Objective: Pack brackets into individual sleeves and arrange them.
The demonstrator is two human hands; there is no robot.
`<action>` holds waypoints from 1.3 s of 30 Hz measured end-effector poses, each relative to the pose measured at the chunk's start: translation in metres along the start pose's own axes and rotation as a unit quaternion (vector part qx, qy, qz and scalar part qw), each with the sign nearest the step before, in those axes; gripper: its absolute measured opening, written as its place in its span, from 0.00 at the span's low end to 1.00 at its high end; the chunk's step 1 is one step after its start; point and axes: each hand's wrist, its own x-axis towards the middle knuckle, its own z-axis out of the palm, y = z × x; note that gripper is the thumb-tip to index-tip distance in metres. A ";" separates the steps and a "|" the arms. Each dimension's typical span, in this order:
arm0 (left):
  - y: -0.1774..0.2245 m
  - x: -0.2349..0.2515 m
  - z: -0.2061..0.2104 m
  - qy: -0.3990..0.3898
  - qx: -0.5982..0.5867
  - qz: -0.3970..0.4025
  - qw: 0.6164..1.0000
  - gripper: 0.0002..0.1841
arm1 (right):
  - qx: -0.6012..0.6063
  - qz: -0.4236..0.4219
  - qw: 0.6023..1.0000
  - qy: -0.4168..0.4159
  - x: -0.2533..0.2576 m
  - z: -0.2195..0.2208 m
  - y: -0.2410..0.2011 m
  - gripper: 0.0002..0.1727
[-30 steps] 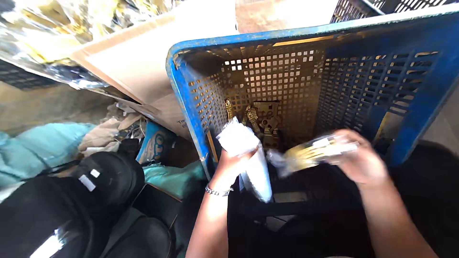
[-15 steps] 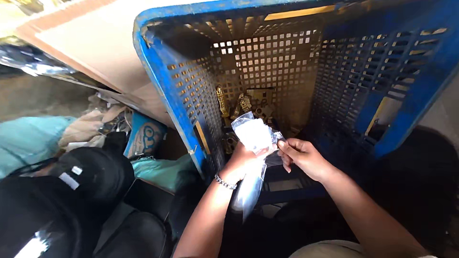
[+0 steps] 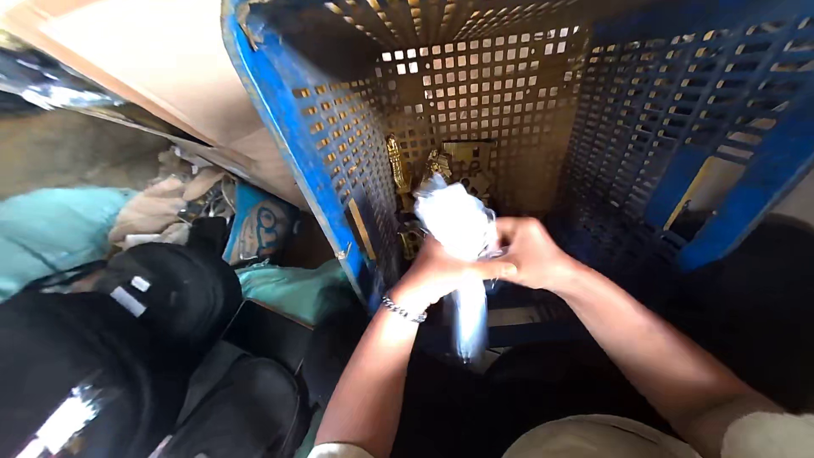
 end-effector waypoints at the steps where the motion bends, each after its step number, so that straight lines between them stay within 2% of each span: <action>1: -0.001 0.000 -0.001 -0.015 -0.008 0.008 1.000 0.18 | -0.052 -0.035 0.996 -0.061 0.009 0.000 -0.005 0.16; 3: -0.002 0.002 -0.019 0.029 0.047 0.097 0.994 0.15 | -0.055 -0.062 0.987 -0.136 0.029 -0.005 -0.009 0.16; 4: -0.003 0.004 -0.028 0.085 0.119 0.158 0.977 0.14 | -0.015 -0.071 0.989 -0.130 0.040 -0.006 -0.007 0.19; 5: -0.004 0.007 -0.037 0.147 0.212 0.220 0.941 0.13 | 0.034 -0.057 0.992 -0.104 0.050 -0.007 -0.002 0.20; 7: -0.011 0.010 -0.049 0.229 0.376 0.296 0.848 0.15 | 0.143 0.043 0.989 -0.018 0.065 0.000 0.021 0.17; 8: -0.013 0.012 -0.053 0.259 0.414 0.317 0.813 0.15 | 0.165 0.107 0.980 0.018 0.066 0.007 0.039 0.10; 9: -0.013 0.012 -0.056 0.277 0.432 0.327 0.794 0.16 | 0.144 0.173 0.974 0.036 0.065 0.017 0.059 0.09; 10: -0.013 0.013 -0.057 0.287 0.433 0.335 0.786 0.16 | 0.106 0.226 0.967 0.040 0.062 0.032 0.080 0.18; 11: -0.012 0.015 -0.057 0.291 0.422 0.346 0.786 0.15 | 0.044 0.258 0.965 0.025 0.061 0.048 0.100 0.24; 13: -0.009 0.018 -0.052 0.300 0.399 0.343 0.796 0.13 | -0.143 0.252 0.954 -0.077 0.060 0.076 0.124 0.31; 15: -0.008 0.017 -0.045 0.326 0.364 0.309 0.816 0.14 | -0.291 0.201 0.919 -0.174 0.065 0.096 0.123 0.33; 17: -0.011 0.018 -0.042 0.346 0.273 0.318 0.839 0.17 | -0.343 0.179 0.898 -0.210 0.074 0.109 0.111 0.31; 19: -0.015 0.020 -0.039 0.341 0.190 0.341 0.855 0.25 | -0.319 0.177 0.913 -0.184 0.081 0.118 0.107 0.28; 21: -0.016 0.018 -0.036 0.330 0.123 0.304 0.885 0.30 | -0.282 0.200 0.923 -0.166 0.088 0.122 0.111 0.29; 24: -0.009 0.016 -0.035 0.311 0.085 0.226 0.919 0.29 | -0.234 0.219 0.928 -0.192 0.088 0.101 0.109 0.34; 25: -0.008 0.016 -0.036 0.304 0.098 0.222 0.921 0.28 | -0.194 0.223 0.942 -0.160 0.079 0.087 0.106 0.34; 27: -0.010 0.016 -0.037 0.292 0.143 0.232 0.917 0.25 | -0.041 0.249 0.966 -0.050 0.045 0.051 0.103 0.33; 29: -0.014 0.017 -0.038 0.270 0.191 0.258 0.908 0.25 | 0.121 0.280 0.950 0.061 0.006 0.008 0.089 0.33; 30: -0.016 0.017 -0.037 0.256 0.217 0.266 0.904 0.25 | 0.166 0.273 0.941 0.110 -0.012 -0.013 0.079 0.33; 32: -0.019 0.015 -0.031 0.222 0.254 0.278 0.900 0.22 | 0.209 0.224 0.938 0.163 -0.040 -0.043 0.052 0.40; 33: -0.021 0.015 -0.027 0.208 0.269 0.281 0.897 0.20 | 0.214 0.188 0.946 0.158 -0.047 -0.052 0.037 0.40; 35: -0.024 0.013 -0.017 0.177 0.282 0.287 0.898 0.20 | 0.183 0.119 0.972 0.088 -0.051 -0.062 0.012 0.34; 37: -0.029 0.012 -0.007 0.154 0.247 0.282 0.914 0.22 | 0.085 0.099 0.991 -0.014 -0.045 -0.061 0.000 0.33; 39: -0.028 0.007 0.003 0.145 0.172 0.219 0.949 0.25 | 0.028 0.110 0.993 -0.043 -0.031 -0.044 -0.001 0.31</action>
